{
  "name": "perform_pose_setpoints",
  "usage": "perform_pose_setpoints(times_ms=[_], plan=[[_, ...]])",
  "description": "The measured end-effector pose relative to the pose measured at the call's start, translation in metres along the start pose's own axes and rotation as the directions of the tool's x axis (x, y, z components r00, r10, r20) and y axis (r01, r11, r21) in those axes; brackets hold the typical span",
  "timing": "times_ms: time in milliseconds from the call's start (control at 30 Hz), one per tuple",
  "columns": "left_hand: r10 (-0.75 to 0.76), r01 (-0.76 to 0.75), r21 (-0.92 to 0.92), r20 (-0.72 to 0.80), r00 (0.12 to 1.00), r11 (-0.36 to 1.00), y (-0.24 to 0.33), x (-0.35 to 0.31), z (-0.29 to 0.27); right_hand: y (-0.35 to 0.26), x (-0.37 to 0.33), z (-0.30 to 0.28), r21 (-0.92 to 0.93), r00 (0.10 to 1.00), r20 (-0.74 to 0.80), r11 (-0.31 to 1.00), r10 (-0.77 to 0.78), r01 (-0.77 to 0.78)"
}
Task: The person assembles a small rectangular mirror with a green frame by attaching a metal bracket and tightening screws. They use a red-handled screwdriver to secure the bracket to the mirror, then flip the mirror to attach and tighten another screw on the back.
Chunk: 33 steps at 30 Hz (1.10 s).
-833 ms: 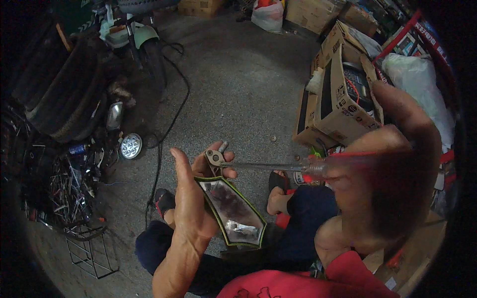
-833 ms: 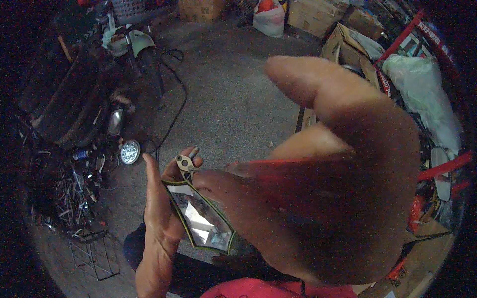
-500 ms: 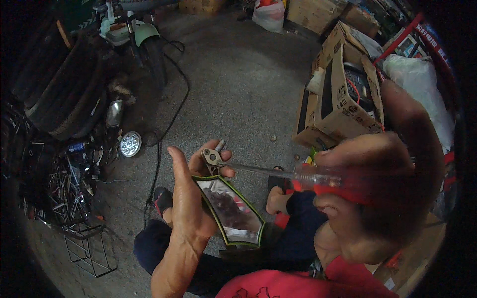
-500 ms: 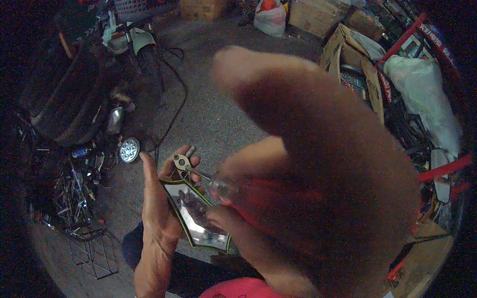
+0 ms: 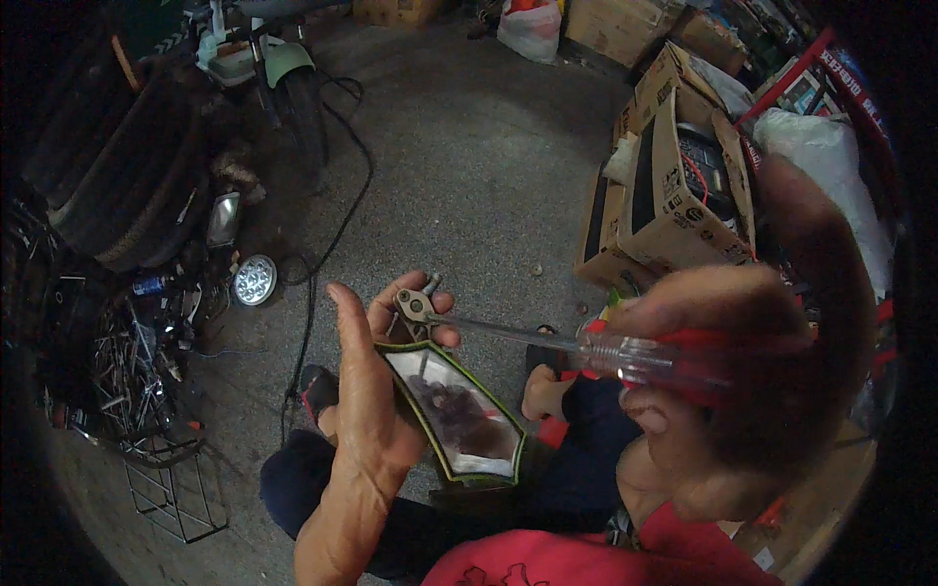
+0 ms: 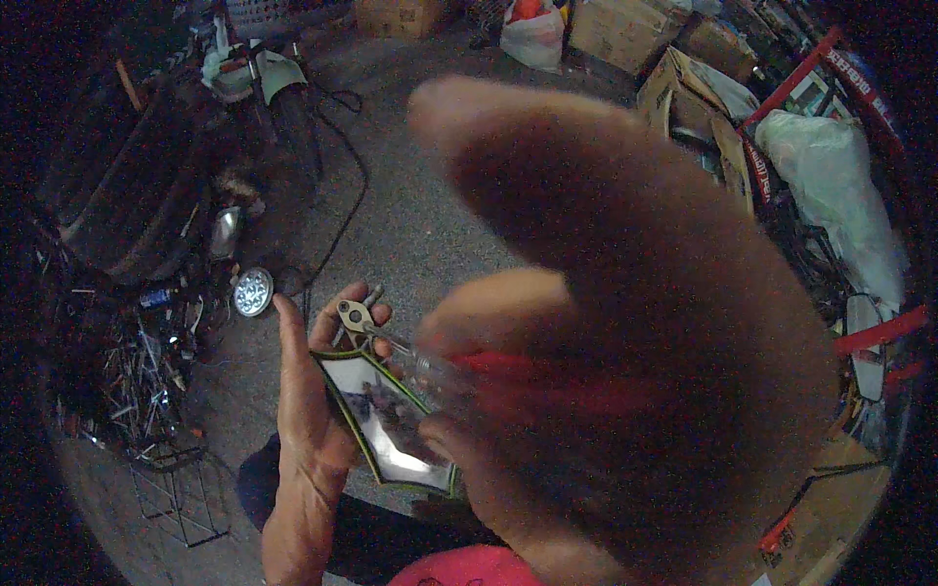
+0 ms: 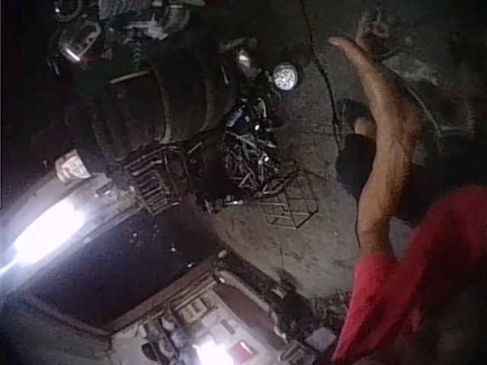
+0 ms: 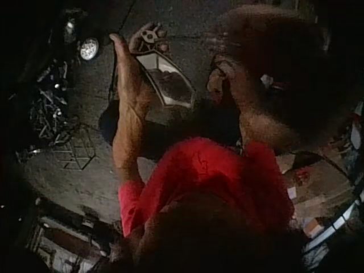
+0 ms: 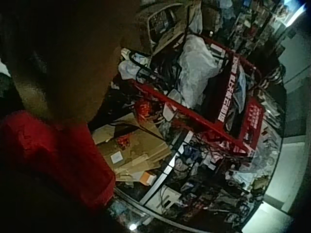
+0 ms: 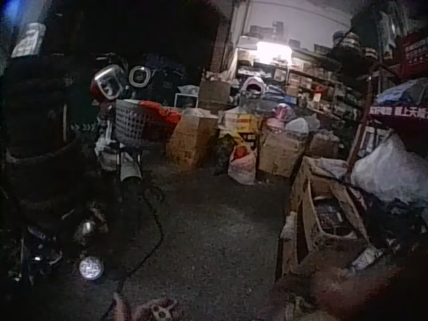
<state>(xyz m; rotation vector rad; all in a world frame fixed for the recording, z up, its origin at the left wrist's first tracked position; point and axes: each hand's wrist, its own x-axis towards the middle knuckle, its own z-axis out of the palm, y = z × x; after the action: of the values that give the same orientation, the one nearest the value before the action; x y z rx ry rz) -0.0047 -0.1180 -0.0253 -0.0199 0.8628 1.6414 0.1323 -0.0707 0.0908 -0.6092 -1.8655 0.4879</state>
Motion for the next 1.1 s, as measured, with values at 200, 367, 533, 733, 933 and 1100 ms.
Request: perform_pose_setpoints(times_ms=[200, 367, 533, 733, 933, 1100], plan=[[-0.064, 0.067, -0.068, 0.039, 0.997, 0.995, -0.003, 0.0, 0.003, -0.008, 0.016, -0.032, -0.222, 0.967, 0.255, 0.975, 0.027, 0.031], [-0.08, 0.08, -0.079, 0.008, 0.997, 0.994, -0.003, -0.001, 0.008, -0.004, 0.027, -0.057, -0.42, 0.909, 0.416, 0.886, -0.007, 0.198], [-0.055, 0.055, -0.028, -0.007, 0.998, 0.998, -0.004, 0.002, 0.001, -0.002, 0.012, -0.016, -0.137, 0.987, 0.134, 0.988, 0.085, -0.066], [-0.042, 0.047, 0.089, -0.061, 0.997, 0.995, -0.002, -0.002, -0.002, -0.004, 0.012, -0.027, -0.196, 0.969, 0.22, 0.978, 0.112, -0.069], [-0.066, 0.073, 0.084, -0.077, 0.995, 0.994, -0.002, -0.001, -0.011, 0.018, 0.022, -0.022, -0.267, 0.953, 0.299, 0.955, -0.047, 0.13], [-0.043, 0.048, 0.043, -0.121, 0.992, 0.998, -0.005, 0.001, -0.011, 0.016, 0.018, -0.022, -0.031, 0.927, 0.372, 0.998, -0.04, 0.056]])
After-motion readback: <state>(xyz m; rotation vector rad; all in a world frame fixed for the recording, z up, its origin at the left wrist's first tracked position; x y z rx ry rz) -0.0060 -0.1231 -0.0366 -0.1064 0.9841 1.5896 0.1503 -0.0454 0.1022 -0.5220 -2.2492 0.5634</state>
